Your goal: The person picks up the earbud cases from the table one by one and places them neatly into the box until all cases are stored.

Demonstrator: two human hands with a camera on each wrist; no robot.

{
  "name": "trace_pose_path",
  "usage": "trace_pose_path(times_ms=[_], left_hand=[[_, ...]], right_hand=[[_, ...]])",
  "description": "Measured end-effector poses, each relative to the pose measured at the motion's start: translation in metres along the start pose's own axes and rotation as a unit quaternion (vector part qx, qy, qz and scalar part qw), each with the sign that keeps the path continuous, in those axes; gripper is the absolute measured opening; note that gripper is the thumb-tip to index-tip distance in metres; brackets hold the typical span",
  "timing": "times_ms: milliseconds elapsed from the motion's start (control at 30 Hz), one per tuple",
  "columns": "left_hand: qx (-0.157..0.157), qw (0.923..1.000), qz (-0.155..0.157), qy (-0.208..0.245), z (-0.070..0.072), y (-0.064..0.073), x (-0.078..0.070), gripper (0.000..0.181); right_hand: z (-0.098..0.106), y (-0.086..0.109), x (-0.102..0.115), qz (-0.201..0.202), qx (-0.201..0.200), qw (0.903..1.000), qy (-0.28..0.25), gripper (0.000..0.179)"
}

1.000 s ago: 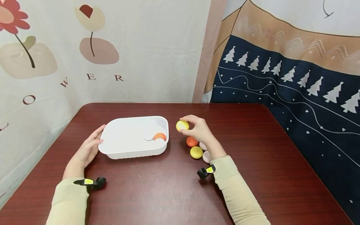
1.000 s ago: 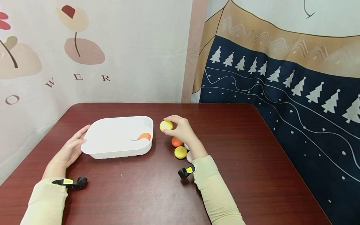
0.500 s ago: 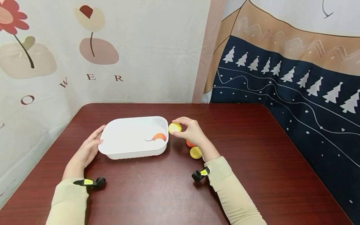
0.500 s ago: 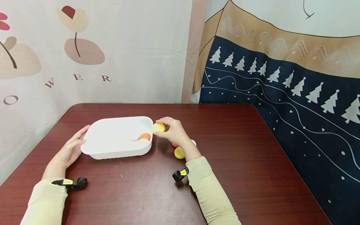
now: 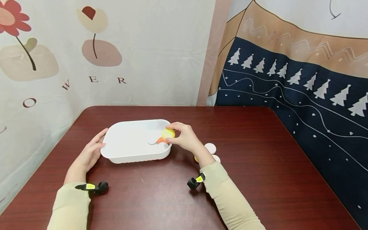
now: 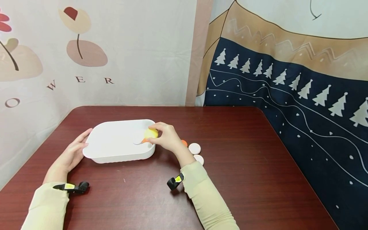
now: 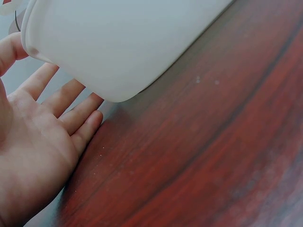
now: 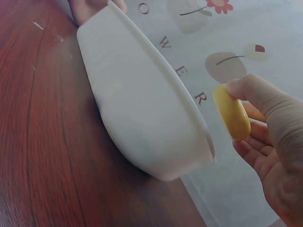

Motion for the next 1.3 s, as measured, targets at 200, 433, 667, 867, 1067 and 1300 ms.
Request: trace_pose_path(times_ms=[200,433,667,867,1067,1300], left_hand=[[0.000,1.0000,0.000,0.001,0.000,0.000,0.000,0.060],[0.003,1.0000,0.000,0.001,0.001,0.000,-0.001,0.060],[0.005,1.0000,-0.001,0.001,0.000,0.000,-0.001,0.059],[0.006,1.0000,-0.005,0.004,0.000,0.000,-0.002,0.059],[0.004,0.9999,-0.010,0.008,-0.001,0.001,-0.003,0.059],[-0.002,0.9999,-0.006,0.008,0.000,0.002,-0.002,0.060]], right_hand=[[-0.013,-0.005,0.007,0.000,0.006,1.0000,-0.006,0.042],[-0.028,-0.010,0.013,0.003,0.012,0.9999,0.004,0.042],[-0.041,-0.014,0.019,0.006,0.019,0.9998,-0.004,0.040],[-0.051,-0.016,0.022,0.011,0.022,0.9997,-0.002,0.039],[-0.058,-0.016,0.024,0.014,0.026,0.9996,0.002,0.040],[-0.060,-0.016,0.024,0.013,0.024,0.9996,0.003,0.041]])
Point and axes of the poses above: each hand's wrist, its own y-axis away from the middle knuckle, its own z-axis out of the back of the hand, x = y × z, the point moved 10 cm from there along -y, towards the middle knuckle, and after that the axes turned 7 degrees about y, right-handed, at the moved point
